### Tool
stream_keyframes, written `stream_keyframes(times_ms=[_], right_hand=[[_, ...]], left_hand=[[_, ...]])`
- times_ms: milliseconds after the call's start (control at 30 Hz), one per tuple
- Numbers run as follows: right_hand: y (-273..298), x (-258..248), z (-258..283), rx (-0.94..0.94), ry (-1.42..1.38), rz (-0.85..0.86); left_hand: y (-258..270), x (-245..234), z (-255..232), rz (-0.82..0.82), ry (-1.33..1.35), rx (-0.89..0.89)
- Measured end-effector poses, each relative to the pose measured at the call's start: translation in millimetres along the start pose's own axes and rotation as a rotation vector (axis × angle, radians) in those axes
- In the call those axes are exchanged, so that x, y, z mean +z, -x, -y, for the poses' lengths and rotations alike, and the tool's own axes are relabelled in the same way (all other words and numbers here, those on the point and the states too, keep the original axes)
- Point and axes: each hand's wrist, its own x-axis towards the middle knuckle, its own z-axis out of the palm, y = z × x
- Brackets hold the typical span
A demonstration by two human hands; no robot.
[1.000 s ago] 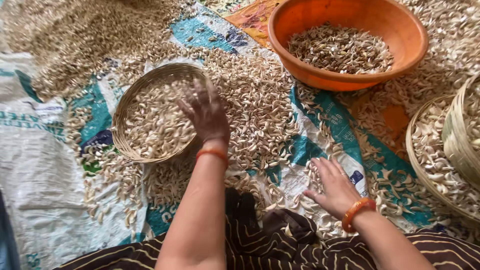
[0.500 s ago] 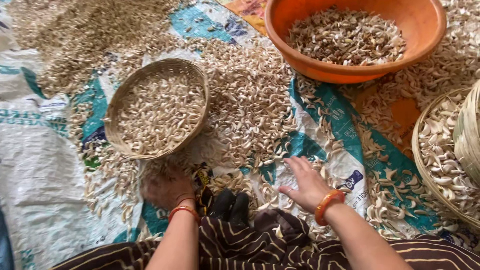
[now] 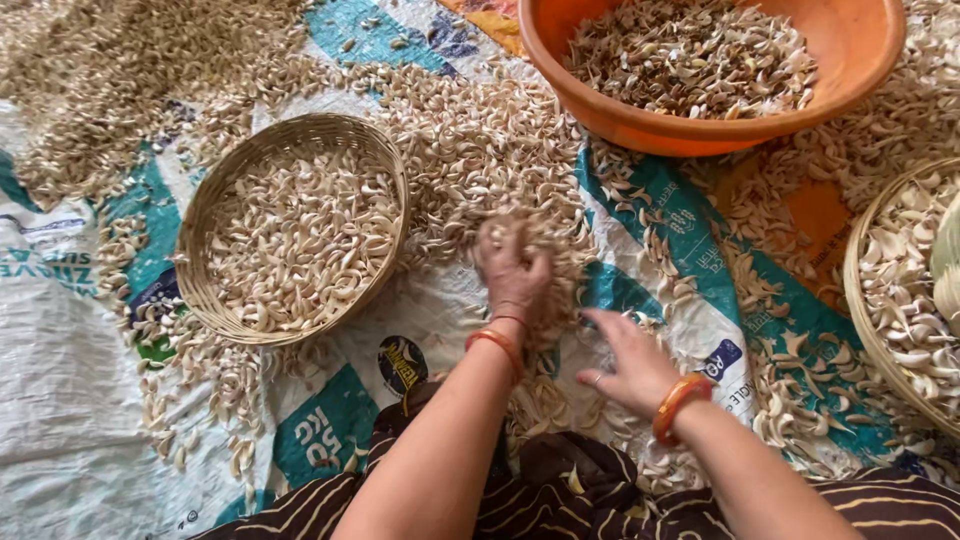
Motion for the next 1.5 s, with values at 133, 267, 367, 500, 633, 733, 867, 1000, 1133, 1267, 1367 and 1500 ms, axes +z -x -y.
stream_keyframes(times_ms=[133,267,367,500,633,733,867,1000,1133,1267,1367,1500], right_hand=[[-11.2,-21.5,-24.0,0.161,-0.086,-0.099],[-10.7,-34.4,-53.7,0.251,-0.085,-0.255],[-10.9,-34.8,-62.4,0.188,-0.182,-0.423],[-9.1,-31.6,-55.6,0.19,-0.194,-0.413],[-4.1,-24.5,-43.0,0.151,-0.177,-0.322],[-2.6,-16.7,-31.7,0.06,-0.121,-0.26],[-1.7,-16.2,-14.5,-0.078,-0.101,-0.219],[11.5,-21.8,6.0,0.221,0.068,0.09],[26.7,-9.5,23.4,0.214,0.34,0.2],[21.0,-8.0,24.3,0.232,0.313,0.193],[19.9,-17.2,11.4,0.27,0.213,0.068],[15.0,-16.0,5.2,0.264,0.188,-0.047]], left_hand=[[20.1,5.1,-14.7,0.274,0.195,0.151],[28.7,-11.0,-33.5,0.261,0.284,0.097],[25.6,-39.2,-42.7,0.295,0.274,-0.057],[24.4,-62.0,-54.0,0.153,0.114,0.158],[21.6,-66.9,-59.4,0.107,-0.084,0.208],[18.9,-74.7,-56.8,0.116,-0.13,0.328],[26.7,-88.9,-50.4,0.303,-0.616,0.091],[45.1,-82.0,-47.8,0.598,-0.75,-0.155],[66.2,-61.3,-43.4,0.61,-0.735,-0.158],[67.4,-57.5,-45.1,0.645,-0.726,-0.141],[61.4,-67.7,-49.0,0.665,-0.654,-0.112],[54.2,-63.0,-62.2,0.487,-0.415,0.075]])
